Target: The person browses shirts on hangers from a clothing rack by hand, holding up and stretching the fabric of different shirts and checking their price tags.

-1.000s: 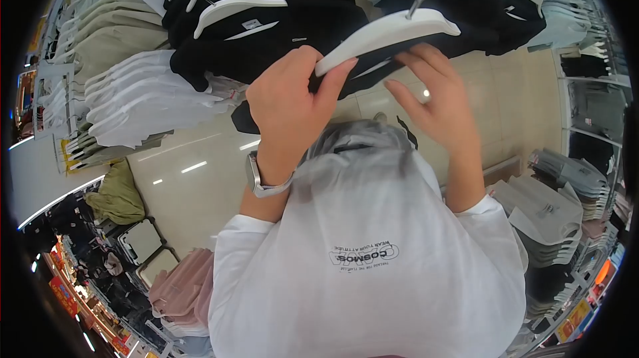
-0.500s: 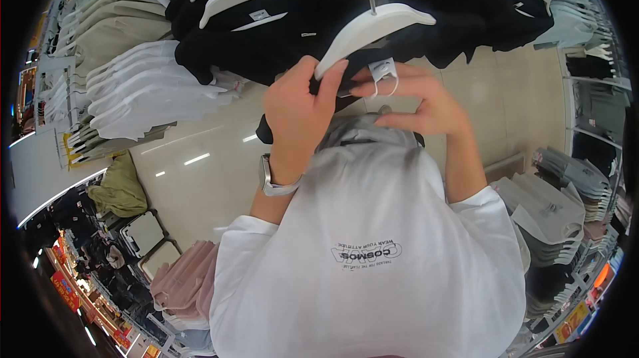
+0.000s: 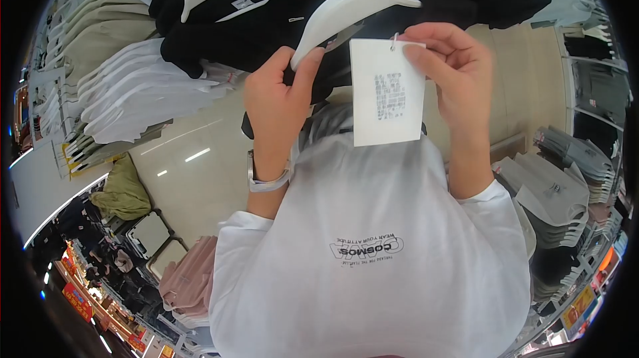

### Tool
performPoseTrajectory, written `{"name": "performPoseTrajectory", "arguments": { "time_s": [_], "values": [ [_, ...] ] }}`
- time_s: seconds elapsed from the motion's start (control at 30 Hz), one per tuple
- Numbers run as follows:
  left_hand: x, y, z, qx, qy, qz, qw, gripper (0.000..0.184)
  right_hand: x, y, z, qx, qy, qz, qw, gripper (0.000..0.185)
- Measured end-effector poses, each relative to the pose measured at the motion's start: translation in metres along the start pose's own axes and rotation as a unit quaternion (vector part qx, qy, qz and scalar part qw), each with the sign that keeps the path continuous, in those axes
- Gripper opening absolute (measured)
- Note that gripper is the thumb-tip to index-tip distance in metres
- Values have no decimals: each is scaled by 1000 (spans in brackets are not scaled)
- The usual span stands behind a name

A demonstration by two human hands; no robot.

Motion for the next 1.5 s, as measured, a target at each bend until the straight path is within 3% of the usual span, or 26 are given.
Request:
{"name": "performPoseTrajectory", "arguments": {
  "time_s": [0.2, 0.27, 0.37, 0.7, 0.9, 0.97, 1.0, 1.03, 1.07, 1.1, 1.27, 1.4, 1.47, 1.5],
  "values": [
    [-6, -9, -21, 20, 28, 2, 999, 35, 23, 11, 16, -10, 5, 71, 997, 17],
    [-12, -10, -27, 26, 67, -52, 996, 36, 36, 12, 16, -9, 31, 86, 996, 17],
    [-12, -15, -39, 65, 79, 10, 995, 37, 49, 16, 20, -35, 50, 132, 989, 18],
    [-3, -24, -43, 77, 61, 6, 995, 41, 57, 25, 20, -103, 73, 164, 978, 23],
    [-7, -29, -51, 80, 47, 15, 996, 42, 71, 30, 42, -201, 15, 193, 960, 24],
    [-9, -29, -51, 74, 44, 7, 996, 41, 78, 33, 49, -196, -114, 223, 948, 16],
    [-8, -29, -51, 73, 43, 7, 996, 41, 82, 34, 49, -196, -115, 223, 948, 16],
    [-7, -28, -50, 69, 48, 2, 996, 40, 82, 37, 57, -233, -367, 256, 864, 12],
    [-7, -28, -49, 65, 52, -3, 996, 39, 76, 38, 61, -252, -592, 269, 716, 12],
    [-9, -27, -49, 65, 53, -3, 996, 39, 71, 33, 62, -269, -679, 269, 628, 17],
    [-9, -23, -43, 54, 40, -13, 998, 37, 44, 29, 67, -213, -724, 255, 604, 23],
    [-5, -21, -40, 53, 42, -7, 998, 36, 44, 35, 71, -269, -712, 268, 591, 24],
    [-4, -21, -44, 58, 38, -3, 998, 36, 46, 34, 76, -295, -752, 247, 535, 22],
    [-3, -21, -44, 58, 34, 3, 998, 36, 48, 35, 78, -297, -752, 248, 533, 22]
  ]
}}
Point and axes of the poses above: each hand's wrist, its own y-axis away from the middle knuckle, its own z-axis out of the palm, x = y × z, the point moved 5 cm from there along -y, towards the middle knuckle, and after that the axes turned 12 degrees about y, right-handed, at the moved point
